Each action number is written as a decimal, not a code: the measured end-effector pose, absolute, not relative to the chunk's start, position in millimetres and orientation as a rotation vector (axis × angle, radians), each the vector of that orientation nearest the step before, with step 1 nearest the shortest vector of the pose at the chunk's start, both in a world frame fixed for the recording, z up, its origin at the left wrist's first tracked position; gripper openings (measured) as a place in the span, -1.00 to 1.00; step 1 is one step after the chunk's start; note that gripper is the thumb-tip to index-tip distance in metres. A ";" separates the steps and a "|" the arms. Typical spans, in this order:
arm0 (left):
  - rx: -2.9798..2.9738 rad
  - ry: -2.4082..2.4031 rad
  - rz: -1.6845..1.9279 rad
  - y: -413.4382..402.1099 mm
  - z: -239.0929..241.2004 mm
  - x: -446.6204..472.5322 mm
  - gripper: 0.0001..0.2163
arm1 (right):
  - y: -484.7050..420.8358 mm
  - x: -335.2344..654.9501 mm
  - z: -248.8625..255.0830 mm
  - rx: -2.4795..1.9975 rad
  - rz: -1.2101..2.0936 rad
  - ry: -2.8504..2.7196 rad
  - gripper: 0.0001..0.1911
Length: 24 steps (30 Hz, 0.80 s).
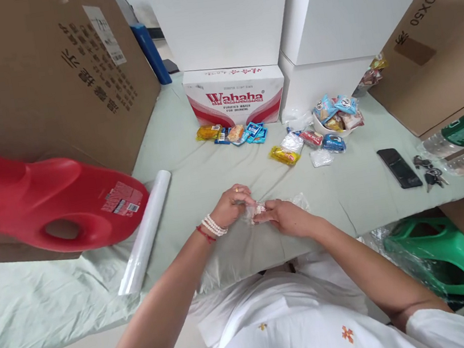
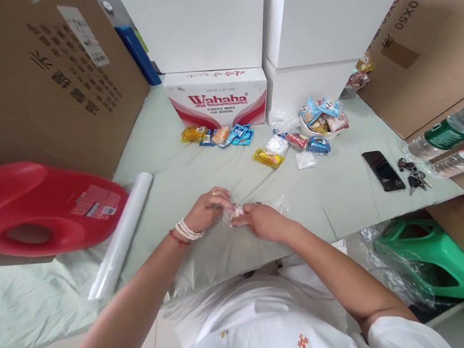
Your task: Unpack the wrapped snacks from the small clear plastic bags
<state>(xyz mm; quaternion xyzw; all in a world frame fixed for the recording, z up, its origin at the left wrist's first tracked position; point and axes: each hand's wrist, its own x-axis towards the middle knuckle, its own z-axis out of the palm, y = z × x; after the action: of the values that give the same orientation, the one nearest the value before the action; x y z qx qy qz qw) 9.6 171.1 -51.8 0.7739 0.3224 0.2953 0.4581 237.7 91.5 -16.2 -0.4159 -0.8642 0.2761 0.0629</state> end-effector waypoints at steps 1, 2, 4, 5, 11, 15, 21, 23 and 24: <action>1.879 0.801 0.776 170.2 -55.1 -0.7 -0.85 | 91.2 239.6 -18.7 -1.243 0.852 -2.572 -0.48; 1.867 0.833 0.805 168.0 -58.3 -12.2 -0.85 | 90.7 241.7 -21.4 -1.228 0.870 -2.531 -0.47; 1.873 0.950 0.814 160.5 -63.0 -33.6 -0.84 | 89.3 245.6 -26.6 -1.185 0.897 -2.462 -0.47; 1.867 1.025 0.822 155.6 -64.1 -41.0 -0.85 | 88.6 247.1 -28.7 -1.161 0.905 -2.437 -0.47; 1.832 1.614 0.767 130.9 -53.6 -23.2 -0.75 | 86.3 249.8 -29.5 -1.096 0.936 -2.337 -0.59; 1.804 1.466 0.654 119.1 -32.0 -5.0 -0.80 | 87.7 250.0 -28.2 -1.104 0.937 -2.342 -0.64; 1.460 1.302 0.821 96.4 -3.9 30.5 -0.81 | 87.9 244.7 -31.9 -1.097 0.884 -2.362 -0.62; 1.505 1.254 0.847 91.0 -2.8 50.5 -0.85 | 83.1 243.5 -31.0 -1.060 0.860 -2.367 -0.59; 1.559 1.234 0.856 88.6 -3.7 59.3 -0.83 | 79.2 244.3 -29.8 -1.042 0.856 -2.368 -0.57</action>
<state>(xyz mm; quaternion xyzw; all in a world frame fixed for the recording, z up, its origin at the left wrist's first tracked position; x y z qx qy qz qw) 59.3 88.6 -3.7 0.6360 0.5036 0.3490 0.4691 244.3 79.2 -29.8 -0.3742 -0.8502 0.3072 0.2070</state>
